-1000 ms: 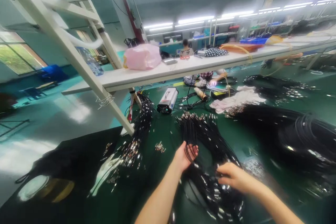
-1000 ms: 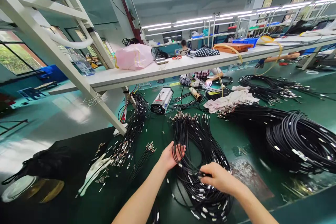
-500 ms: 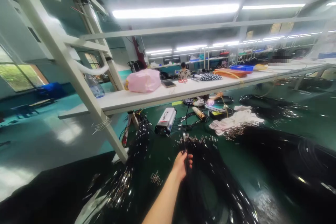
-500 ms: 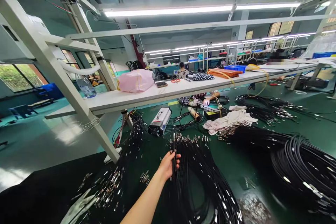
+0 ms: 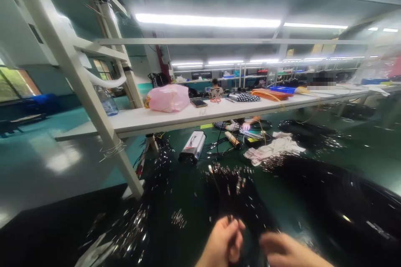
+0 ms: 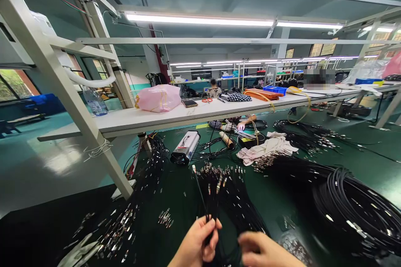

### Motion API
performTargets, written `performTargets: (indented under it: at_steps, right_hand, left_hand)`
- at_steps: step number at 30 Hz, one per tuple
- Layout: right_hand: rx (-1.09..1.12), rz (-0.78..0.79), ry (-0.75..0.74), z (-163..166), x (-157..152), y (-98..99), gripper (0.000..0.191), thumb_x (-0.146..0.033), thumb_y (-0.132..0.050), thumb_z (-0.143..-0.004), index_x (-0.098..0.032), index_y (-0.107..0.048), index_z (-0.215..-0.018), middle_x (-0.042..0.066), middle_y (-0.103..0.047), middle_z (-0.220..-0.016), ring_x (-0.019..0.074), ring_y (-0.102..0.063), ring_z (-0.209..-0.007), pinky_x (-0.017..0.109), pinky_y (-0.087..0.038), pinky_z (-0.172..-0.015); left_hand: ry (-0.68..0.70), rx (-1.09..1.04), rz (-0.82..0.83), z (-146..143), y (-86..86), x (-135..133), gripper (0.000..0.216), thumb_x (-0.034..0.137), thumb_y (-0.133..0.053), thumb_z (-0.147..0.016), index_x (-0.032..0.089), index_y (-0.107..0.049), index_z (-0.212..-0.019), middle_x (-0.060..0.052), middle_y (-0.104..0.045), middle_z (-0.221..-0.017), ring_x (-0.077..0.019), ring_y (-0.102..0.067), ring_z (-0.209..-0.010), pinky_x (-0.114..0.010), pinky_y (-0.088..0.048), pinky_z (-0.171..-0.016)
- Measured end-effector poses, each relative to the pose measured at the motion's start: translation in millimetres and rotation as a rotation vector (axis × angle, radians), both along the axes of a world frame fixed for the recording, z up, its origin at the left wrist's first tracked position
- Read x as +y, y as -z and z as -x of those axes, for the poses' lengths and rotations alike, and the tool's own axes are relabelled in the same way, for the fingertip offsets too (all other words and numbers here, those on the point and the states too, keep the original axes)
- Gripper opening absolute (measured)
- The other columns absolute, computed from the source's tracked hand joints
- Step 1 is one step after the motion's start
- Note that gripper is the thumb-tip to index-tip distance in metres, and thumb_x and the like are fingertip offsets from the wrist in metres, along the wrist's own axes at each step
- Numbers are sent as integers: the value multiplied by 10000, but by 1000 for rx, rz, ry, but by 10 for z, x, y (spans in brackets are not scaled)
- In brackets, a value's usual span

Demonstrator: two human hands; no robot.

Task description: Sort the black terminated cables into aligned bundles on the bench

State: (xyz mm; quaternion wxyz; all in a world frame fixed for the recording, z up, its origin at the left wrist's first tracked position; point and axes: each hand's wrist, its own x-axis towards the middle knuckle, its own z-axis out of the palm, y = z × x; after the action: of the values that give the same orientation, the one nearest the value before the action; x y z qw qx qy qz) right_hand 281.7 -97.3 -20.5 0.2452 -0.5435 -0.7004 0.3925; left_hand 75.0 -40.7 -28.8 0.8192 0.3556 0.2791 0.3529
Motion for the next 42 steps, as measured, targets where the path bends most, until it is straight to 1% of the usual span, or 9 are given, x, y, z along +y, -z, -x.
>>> performTargets:
  at_steps: [3,6,11,18,22,25,33,37,42]
  right_hand:
    - [505,50,11,378,283,-295,470,-510,-526,-701,-201,-593,-1049,73,-647,-866,196,-586,-738,323,-443,-678]
    - [737,42,64,741,399,-522,322,-443,-530,-752,-169,-643,-879,51,-634,-782,168,-560,-712,304,-424,-696]
    - [672,12,76,999,389,-607,293,-424,-597,-714,-136,-638,-674,19,-600,-644,144,-530,-628,260,-413,-616]
    - [679,120,-133,1038,244,-607,371,-516,-524,-735,-150,-579,-721,-27,-517,-500,115,-485,-354,227,-360,-358]
    - [630,46,-73,993,191,-597,322,-465,-567,-727,-147,-618,-716,14,-592,-634,147,-565,-544,274,-442,-553]
    - [688,33,59,991,212,-571,297,-425,-607,-707,-169,-633,-855,34,-622,-776,186,-568,-752,309,-439,-713]
    - [569,-4,109,1110,265,-565,309,-440,-589,-714,-157,-648,-821,9,-582,-657,150,-530,-647,279,-428,-638]
    - [491,-35,49,1159,263,-509,364,-489,-547,-728,-160,-649,-845,17,-595,-667,162,-549,-665,291,-446,-640]
    - [452,-2,-89,1207,273,-534,385,-509,-484,-763,-172,-631,-877,34,-627,-805,171,-584,-683,297,-466,-609]
  left_hand:
    - [42,38,-101,-75,67,-226,457,548,-602,-640,112,-525,-753,15,-473,-381,-40,-294,-257,-177,-145,-298]
    - [-77,64,-86,-46,140,-315,512,618,-610,-575,128,-507,-683,27,-443,-349,-38,-285,-255,-170,-158,-297]
    - [-301,107,-73,72,177,-381,509,628,-594,-590,145,-504,-725,36,-448,-402,-65,-372,-309,-177,-259,-332]
    - [-463,230,-217,96,-3,-471,451,542,-588,-663,149,-569,-882,-11,-535,-538,-107,-460,-417,-211,-356,-402]
    - [-509,219,-166,53,-68,-519,487,550,-584,-662,148,-559,-936,44,-439,-453,-48,-313,-314,-171,-215,-311]
    - [-506,199,-145,24,-60,-562,513,576,-616,-609,138,-553,-868,72,-375,-413,-21,-238,-285,-158,-141,-293]
    - [-527,204,-119,171,-94,-721,413,553,-526,-714,153,-438,-657,45,-443,-479,-8,-257,-287,-150,-148,-289]
    - [-539,264,-134,226,-67,-716,435,582,-534,-685,163,-424,-649,55,-431,-452,-18,-245,-268,-157,-144,-276]
    - [-575,307,-269,230,-139,-719,417,547,-503,-731,137,-495,-660,17,-472,-481,-56,-389,-360,-170,-289,-351]
